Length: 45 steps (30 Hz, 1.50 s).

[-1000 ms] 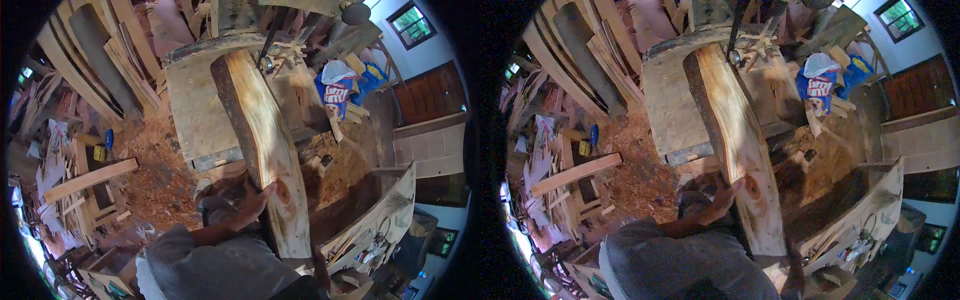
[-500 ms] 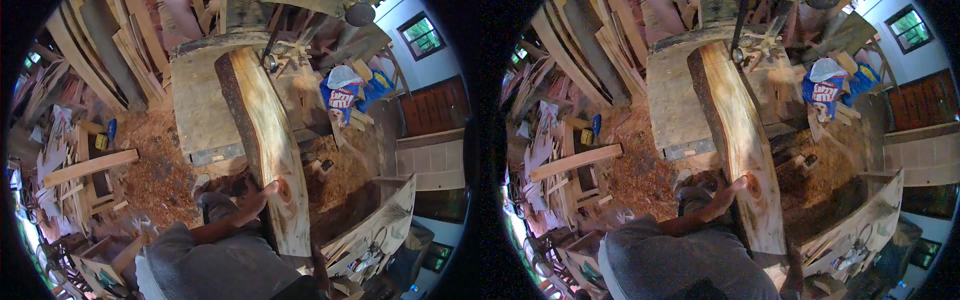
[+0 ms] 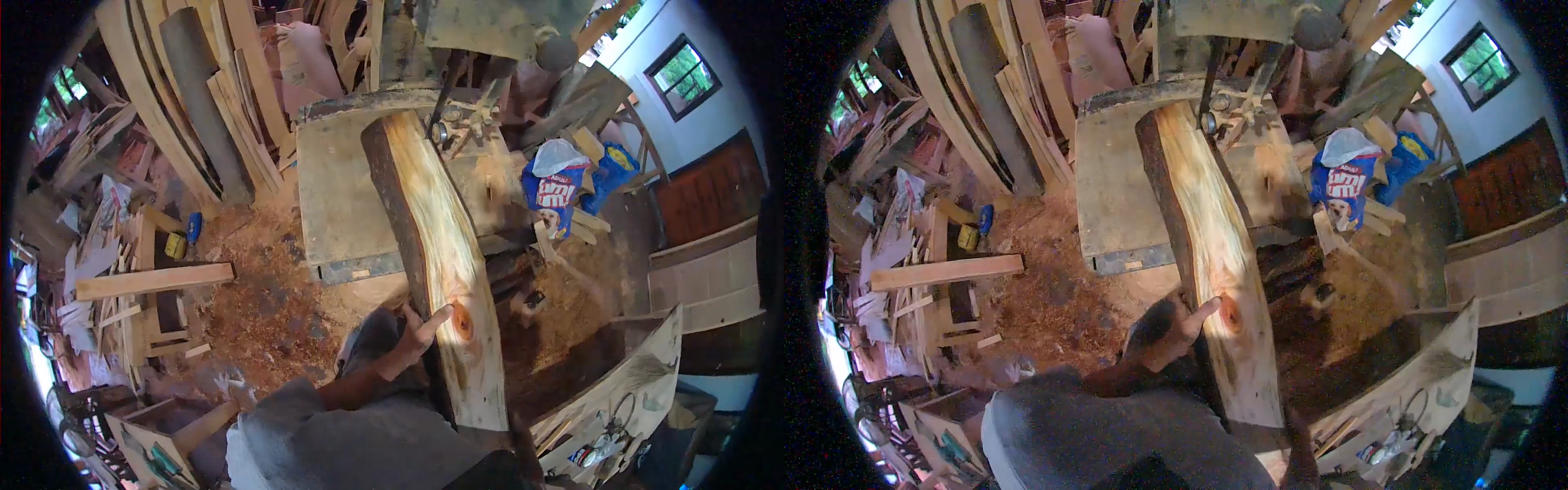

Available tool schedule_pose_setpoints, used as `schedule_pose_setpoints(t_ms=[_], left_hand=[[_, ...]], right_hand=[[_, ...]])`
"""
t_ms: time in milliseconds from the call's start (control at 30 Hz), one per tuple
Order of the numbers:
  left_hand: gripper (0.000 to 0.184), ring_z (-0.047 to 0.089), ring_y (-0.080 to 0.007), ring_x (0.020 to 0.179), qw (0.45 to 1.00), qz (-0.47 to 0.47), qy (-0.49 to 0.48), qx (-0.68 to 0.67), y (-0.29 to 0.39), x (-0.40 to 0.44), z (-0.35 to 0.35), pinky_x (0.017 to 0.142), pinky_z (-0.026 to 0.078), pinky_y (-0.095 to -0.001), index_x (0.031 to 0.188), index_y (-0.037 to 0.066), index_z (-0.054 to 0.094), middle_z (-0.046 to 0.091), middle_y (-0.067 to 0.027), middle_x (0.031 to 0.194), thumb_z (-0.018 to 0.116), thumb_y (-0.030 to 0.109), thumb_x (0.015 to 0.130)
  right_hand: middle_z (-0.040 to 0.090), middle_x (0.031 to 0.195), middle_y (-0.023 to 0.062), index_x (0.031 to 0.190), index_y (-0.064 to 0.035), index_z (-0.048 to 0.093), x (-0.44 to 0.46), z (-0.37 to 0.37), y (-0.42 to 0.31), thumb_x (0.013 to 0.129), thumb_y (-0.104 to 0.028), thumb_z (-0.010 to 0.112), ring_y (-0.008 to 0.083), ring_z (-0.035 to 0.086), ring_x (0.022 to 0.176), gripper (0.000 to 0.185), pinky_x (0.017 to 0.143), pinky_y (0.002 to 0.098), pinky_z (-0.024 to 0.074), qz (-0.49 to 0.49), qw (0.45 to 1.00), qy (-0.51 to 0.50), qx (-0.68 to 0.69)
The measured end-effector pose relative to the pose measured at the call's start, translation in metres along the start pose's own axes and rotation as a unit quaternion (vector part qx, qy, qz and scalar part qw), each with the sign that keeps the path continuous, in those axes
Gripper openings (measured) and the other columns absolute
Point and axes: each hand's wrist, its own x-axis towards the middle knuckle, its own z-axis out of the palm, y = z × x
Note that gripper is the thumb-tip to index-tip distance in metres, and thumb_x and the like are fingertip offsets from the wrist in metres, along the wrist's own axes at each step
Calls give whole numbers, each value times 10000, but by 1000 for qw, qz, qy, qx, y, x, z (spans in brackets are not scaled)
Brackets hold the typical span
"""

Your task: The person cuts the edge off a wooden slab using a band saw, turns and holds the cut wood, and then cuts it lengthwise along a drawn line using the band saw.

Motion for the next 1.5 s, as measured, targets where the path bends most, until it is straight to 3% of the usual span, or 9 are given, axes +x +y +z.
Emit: schedule_pose_setpoints(t_ms=[67, 167, 433, 600, 667, 700, 1267, 1367, 1500], left_hand=[[711, 582, -214, 1170, 988, 125, -77, 41, -24, 18, -13, 1055, 435, -370, 1424, -39, 268, 580, -144, 1283, 744, 195, 952], [728, 567, -219, 1193, 997, -6, -62, -33, -30, 15, -16, 1076, 406, -366, 1427, -56, 246, 513, -166, 1356, 738, 214, 963], [771, 608, -222, 1076, 998, -44, 47, -12, -22, 9, 0, 918, 526, -351, 1398, -65, 303, 530, -168, 1297, 799, 237, 891], [801, 481, -248, 1254, 998, -14, 60, 6, -47, 18, 9, 1064, 427, -411, 1427, -63, 267, 465, -174, 1354, 787, 205, 881], [835, 472, -257, 1264, 998, -14, 54, 0, -63, 26, 8, 1077, 417, -410, 1446, -56, 238, 449, -175, 1368, 790, 208, 878], [852, 468, -261, 1269, 998, -19, 53, -3, -62, 23, 10, 1083, 412, -409, 1455, -53, 223, 440, -175, 1376, 791, 210, 877], [965, 419, -299, 1328, 996, -59, 68, -5, -35, 19, 22, 1126, 368, -412, 1502, -63, 100, 372, -213, 1447, 780, 222, 880], [951, 427, -295, 1322, 997, -10, 60, 48, -56, 22, 14, 1123, 372, -407, 1499, -77, 114, 375, -217, 1444, 774, 221, 883], [944, 431, -292, 1328, 995, -53, 74, 28, -47, 19, 22, 1124, 376, -400, 1504, -64, 130, 379, -215, 1449, 777, 228, 881]], right_hand=[[548, 1463, 196, 1496, -90, 499, -4, -1, -6, 1007, -681, 306, 336, 508, 1347, 791, 1111, 440, 378, 6, 1000, 4, -3], [548, 1462, 195, 1496, -91, 498, -15, 1, -3, 1012, -672, 307, 334, 508, 1345, 780, 1111, 438, 378, 21, 1000, 10, -11], [548, 1461, 192, 1499, -94, 496, -38, -7, 21, 1026, -646, 311, 328, 508, 1342, 751, 1111, 435, 378, 28, 1000, 7, -5], [548, 1460, 190, 1500, -96, 494, 1, -14, 60, 1034, -630, 313, 325, 508, 1340, 732, 1111, 433, 379, -2, 1000, 11, 27], [560, 1440, 122, 1450, -48, 555, -10, -20, 3, 1021, -581, 453, 271, 525, 1277, 691, 1089, 403, 398, -116, 993, -1, 37], [598, 1385, 116, 1427, -37, 574, -80, -18, -130, 1014, -569, 459, 258, 553, 1231, 683, 1075, 397, 410, -11, 994, 54, 89], [607, 1355, 117, 1440, -20, 557, -17, -32, -25, 985, -660, 400, 263, 545, 1196, 801, 1059, 409, 402, -68, 996, -14, 59], [558, 1446, 179, 1472, -173, 536, -26, -35, -11, 1049, -501, 426, 337, 513, 1321, 547, 1142, 411, 341, 121, 987, 44, -99], [554, 1463, 177, 1514, -232, 487, 7, -43, 26, 1033, -506, 447, 358, 522, 1330, 555, 1141, 444, 349, 59, 996, 0, -64]])
